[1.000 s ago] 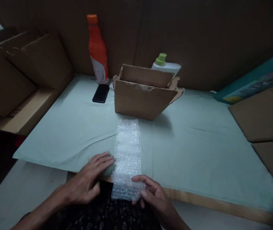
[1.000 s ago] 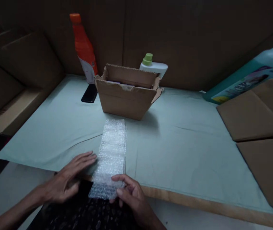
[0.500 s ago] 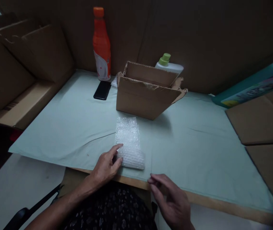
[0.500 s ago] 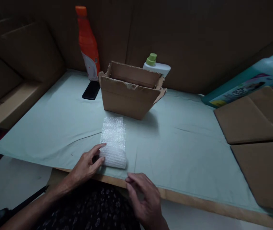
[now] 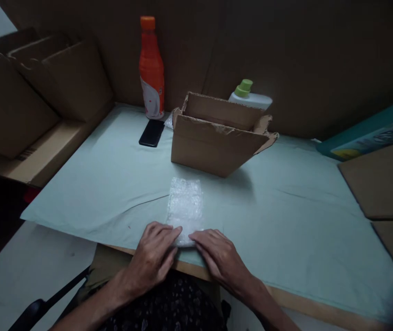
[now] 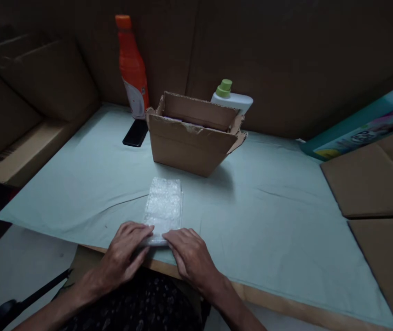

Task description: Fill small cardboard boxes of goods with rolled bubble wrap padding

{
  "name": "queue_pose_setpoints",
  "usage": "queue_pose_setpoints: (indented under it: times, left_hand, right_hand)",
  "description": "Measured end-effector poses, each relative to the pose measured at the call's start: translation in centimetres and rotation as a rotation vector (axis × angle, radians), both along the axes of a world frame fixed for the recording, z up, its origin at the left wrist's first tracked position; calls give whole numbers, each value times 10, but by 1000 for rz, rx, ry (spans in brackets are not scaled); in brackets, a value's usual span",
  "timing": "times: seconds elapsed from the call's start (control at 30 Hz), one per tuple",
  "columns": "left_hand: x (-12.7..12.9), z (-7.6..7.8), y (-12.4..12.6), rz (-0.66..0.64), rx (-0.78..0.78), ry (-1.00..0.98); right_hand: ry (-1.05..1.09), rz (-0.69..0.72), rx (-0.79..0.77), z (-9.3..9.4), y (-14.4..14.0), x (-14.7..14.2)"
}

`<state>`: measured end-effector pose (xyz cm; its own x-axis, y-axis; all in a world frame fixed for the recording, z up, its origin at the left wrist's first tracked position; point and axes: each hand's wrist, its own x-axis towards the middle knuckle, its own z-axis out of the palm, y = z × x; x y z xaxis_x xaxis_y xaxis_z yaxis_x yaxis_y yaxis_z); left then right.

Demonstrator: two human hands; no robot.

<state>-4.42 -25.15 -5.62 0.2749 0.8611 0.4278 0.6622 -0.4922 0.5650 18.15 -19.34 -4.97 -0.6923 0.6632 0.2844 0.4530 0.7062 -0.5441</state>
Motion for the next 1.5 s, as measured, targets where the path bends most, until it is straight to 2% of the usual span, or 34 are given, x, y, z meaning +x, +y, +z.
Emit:
queue_pose_setpoints:
  times: [0.07,0.2,0.27,0.4,0.47,0.53,0.63,0.7,0.8,0.87,0.93,1.0,1.07,1.13,1.2,1.3,1.4,1.5]
  left_hand:
    - [0,-1,4,14,-55,-56]
    - [3,-9,26,146,-107,-9]
    - [4,-13,38,190,-101,58]
    - [2,-13,44,201,-51,64]
    - [-1,-9,35,118,-43,15]
    - [-5,-3,23,33,-82,-38]
    - [-7,2,13,28,-165,-100]
    - [-6,1,19,84,-179,-84]
    - [-3,-5,40,176,-168,22]
    - [-1,-7,52,216,-195,51]
    - [0,-7,55,249,-240,-35]
    - [2,-4,50,301,-337,-257]
    - [4,-1,40,348,-502,-562]
    - [8,3,31,339,-698,-860]
    - [12,6,26,288,-853,-1054]
    - [17,11,28,269,-942,-1132]
    - [22,15,31,210,-908,-1105]
    - [26,11,35,110,-863,-1014]
  right_hand:
    - [49,-64,-52,3,1,-1]
    - [69,-280,217,2,-1,-2]
    - [6,-256,305,0,-3,-3]
    - [-113,-170,299,-7,-2,-8]
    - [-62,-168,240,-8,0,-9]
    - [14,-151,113,-6,0,-7]
    - [68,-142,-53,-1,-1,-3]
    - [61,-209,2,1,-2,-1]
    - [1,-283,200,2,-3,-4]
    - [-71,-247,264,0,-1,-7]
    - [-124,-199,262,-4,4,-11]
    - [-95,-217,200,-9,11,-13]
    - [-3,-304,73,-13,18,-13]
    - [86,-391,-99,-13,20,-14]
    - [144,-385,-286,-10,17,-15]
    - [223,-312,-469,-3,10,-15]
    - [345,-326,-610,3,7,-8]
    - [420,-279,-799,6,9,1]
